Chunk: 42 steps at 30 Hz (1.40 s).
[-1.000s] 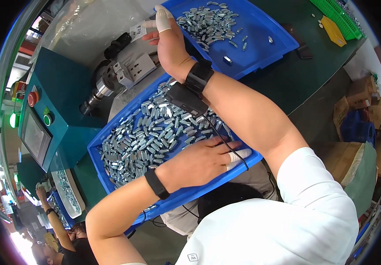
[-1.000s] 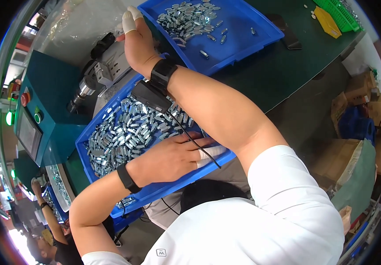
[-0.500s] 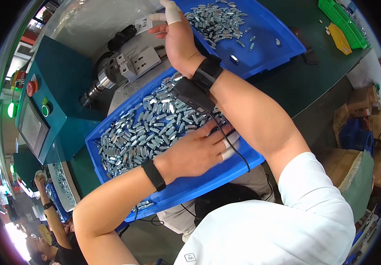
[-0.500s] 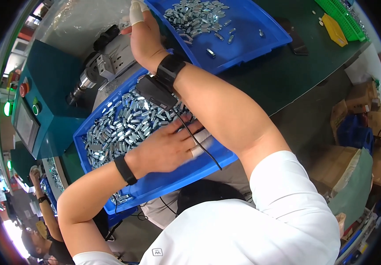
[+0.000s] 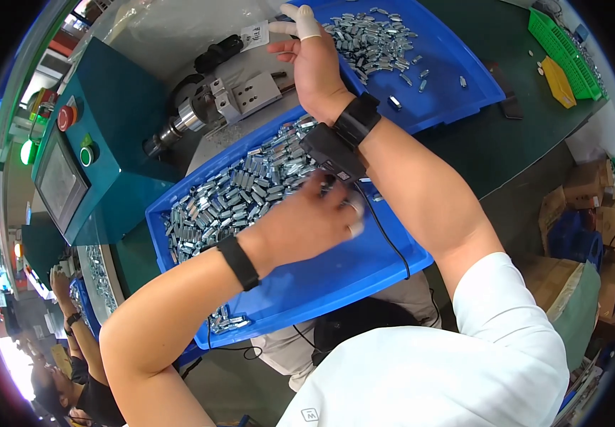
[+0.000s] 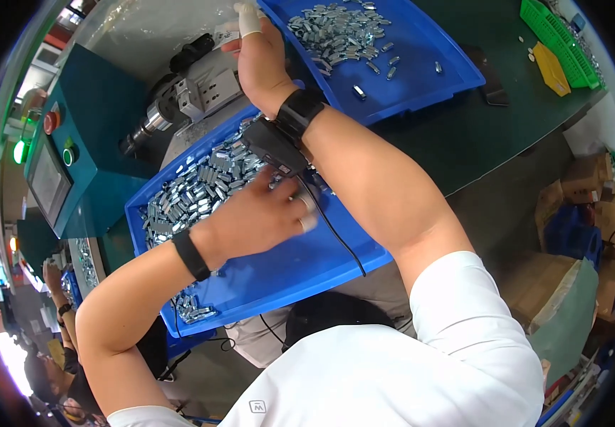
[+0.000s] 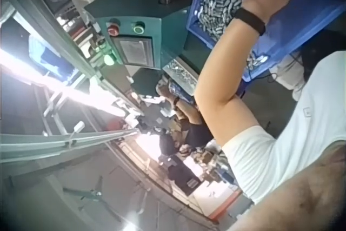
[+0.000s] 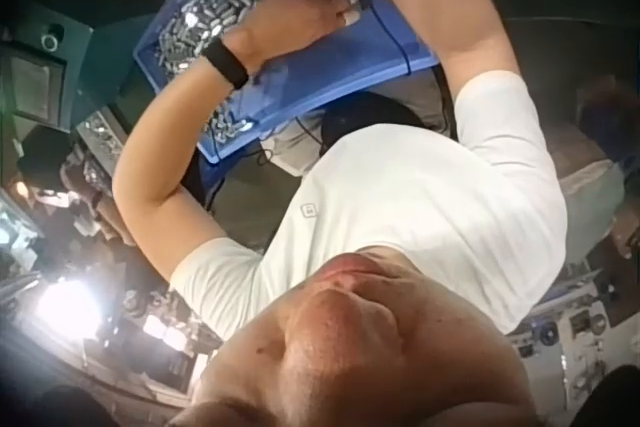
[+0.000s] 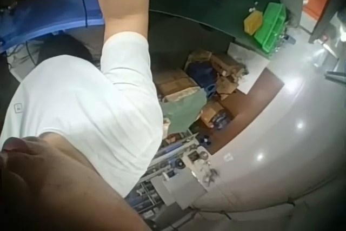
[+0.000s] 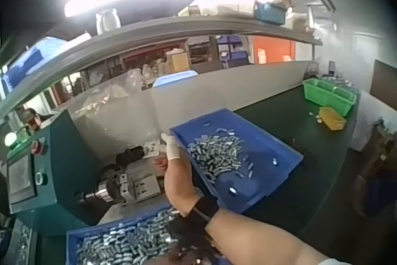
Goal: The person picks up a metal component and a white piece from a blue tray, fits them together, and inserts the assembly into a machine. After pressing a green button, the person removes the joined part and places it into a separate blue tray.
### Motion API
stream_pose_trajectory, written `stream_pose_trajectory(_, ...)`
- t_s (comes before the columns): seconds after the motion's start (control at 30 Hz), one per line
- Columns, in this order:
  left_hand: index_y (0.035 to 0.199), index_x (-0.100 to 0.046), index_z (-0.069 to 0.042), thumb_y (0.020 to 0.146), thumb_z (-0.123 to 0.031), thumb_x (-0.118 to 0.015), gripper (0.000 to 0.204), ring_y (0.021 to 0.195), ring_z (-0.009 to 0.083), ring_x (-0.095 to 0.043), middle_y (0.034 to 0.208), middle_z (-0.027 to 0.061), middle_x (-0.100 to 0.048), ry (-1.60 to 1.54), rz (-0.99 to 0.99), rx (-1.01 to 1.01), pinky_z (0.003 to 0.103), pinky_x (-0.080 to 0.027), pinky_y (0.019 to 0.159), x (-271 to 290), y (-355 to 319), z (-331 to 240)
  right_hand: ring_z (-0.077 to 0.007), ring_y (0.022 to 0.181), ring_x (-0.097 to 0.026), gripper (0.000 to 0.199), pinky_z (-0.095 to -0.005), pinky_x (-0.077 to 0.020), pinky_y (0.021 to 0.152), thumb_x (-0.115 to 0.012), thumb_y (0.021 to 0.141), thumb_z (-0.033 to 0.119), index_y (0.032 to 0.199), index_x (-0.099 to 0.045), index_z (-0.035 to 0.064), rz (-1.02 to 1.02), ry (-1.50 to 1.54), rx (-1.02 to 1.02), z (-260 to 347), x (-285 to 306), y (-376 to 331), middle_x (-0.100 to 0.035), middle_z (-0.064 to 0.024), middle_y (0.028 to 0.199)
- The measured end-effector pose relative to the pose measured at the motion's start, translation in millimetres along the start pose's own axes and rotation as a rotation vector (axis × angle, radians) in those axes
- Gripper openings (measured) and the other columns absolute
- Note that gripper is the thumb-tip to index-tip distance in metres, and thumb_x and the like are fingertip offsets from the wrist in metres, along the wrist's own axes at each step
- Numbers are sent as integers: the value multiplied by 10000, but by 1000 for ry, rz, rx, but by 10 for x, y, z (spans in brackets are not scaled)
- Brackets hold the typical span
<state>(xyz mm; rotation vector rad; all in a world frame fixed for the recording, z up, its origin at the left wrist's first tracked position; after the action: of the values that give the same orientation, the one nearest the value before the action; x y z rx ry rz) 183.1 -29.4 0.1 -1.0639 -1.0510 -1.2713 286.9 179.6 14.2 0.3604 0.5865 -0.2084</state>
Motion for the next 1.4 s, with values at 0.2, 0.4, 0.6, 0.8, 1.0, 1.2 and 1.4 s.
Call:
stream_pose_trajectory(0.2,1142,-707,-142,843,-169,-665,303,1323,330,-570,1291,87,-627,57,38,122,515,-491,1077,124,-446,406,-117,858,-630,624,-283,-494,811,-494,1095,576,1447,-588,70,22,-48,-7,36,-20,-21,-680,-36,1053)
stream_pose_trajectory(0.4,1164,-687,-138,821,-125,-692,343,1329,323,-583,1362,119,-620,-152,-149,386,521,-484,1114,319,-705,328,-138,902,-683,634,-294,-486,849,-425,1114,567,1427,-629,55,-6,-152,58,139,-45,-97,-720,-104,1242)
stream_pose_trajectory(0.6,1147,-636,-137,849,-163,-675,301,1355,311,-565,1365,120,-609,-280,-9,54,525,-470,1142,152,-853,-123,-125,849,-653,550,-313,-472,827,-489,1098,536,1273,-675,48,21,-106,48,105,-147,-119,-700,-46,1043)
stream_pose_trajectory(0.8,1075,-633,-137,848,-143,-675,231,1353,317,-570,1336,108,-613,-126,19,20,526,-460,1168,167,-941,203,-130,938,-660,635,-289,-480,863,-413,1124,544,1466,-595,41,36,-145,38,166,-151,-153,-719,-93,1288)
stream_pose_trajectory(1.0,1099,-676,-117,868,-114,-659,232,1321,320,-592,1341,96,-611,-75,31,189,438,-542,1085,108,-1153,541,-127,922,-653,610,-291,-480,865,-413,1128,526,1425,-638,43,23,-170,-10,141,-156,-179,-724,-77,1267)
stream_pose_trajectory(1.2,1247,-696,-115,912,-51,-687,341,1277,332,-621,1366,128,-614,-70,13,299,401,-592,983,90,-1266,731,-108,893,-638,463,-269,-478,834,-510,1117,401,1351,-701,50,146,-315,-102,-106,-191,-198,-741,-49,1190)
stream_pose_trajectory(1.4,1323,-673,-70,879,-10,-783,462,1198,373,-660,1352,177,-635,-418,-262,770,423,-572,971,180,-1389,848,-98,897,-640,349,-252,-491,786,-584,1081,229,1350,-697,38,234,-351,-84,-195,-285,-233,-748,-51,1151)
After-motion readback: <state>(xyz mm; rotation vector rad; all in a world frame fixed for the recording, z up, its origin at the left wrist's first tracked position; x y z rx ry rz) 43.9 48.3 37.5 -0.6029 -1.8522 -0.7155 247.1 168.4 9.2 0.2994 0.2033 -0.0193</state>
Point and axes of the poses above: each hand's wrist, its own y-axis towards the middle knuckle, its own x-axis out of the back of the hand, z = x × y, the point moved 6 cm from there along y, towards the middle knuckle
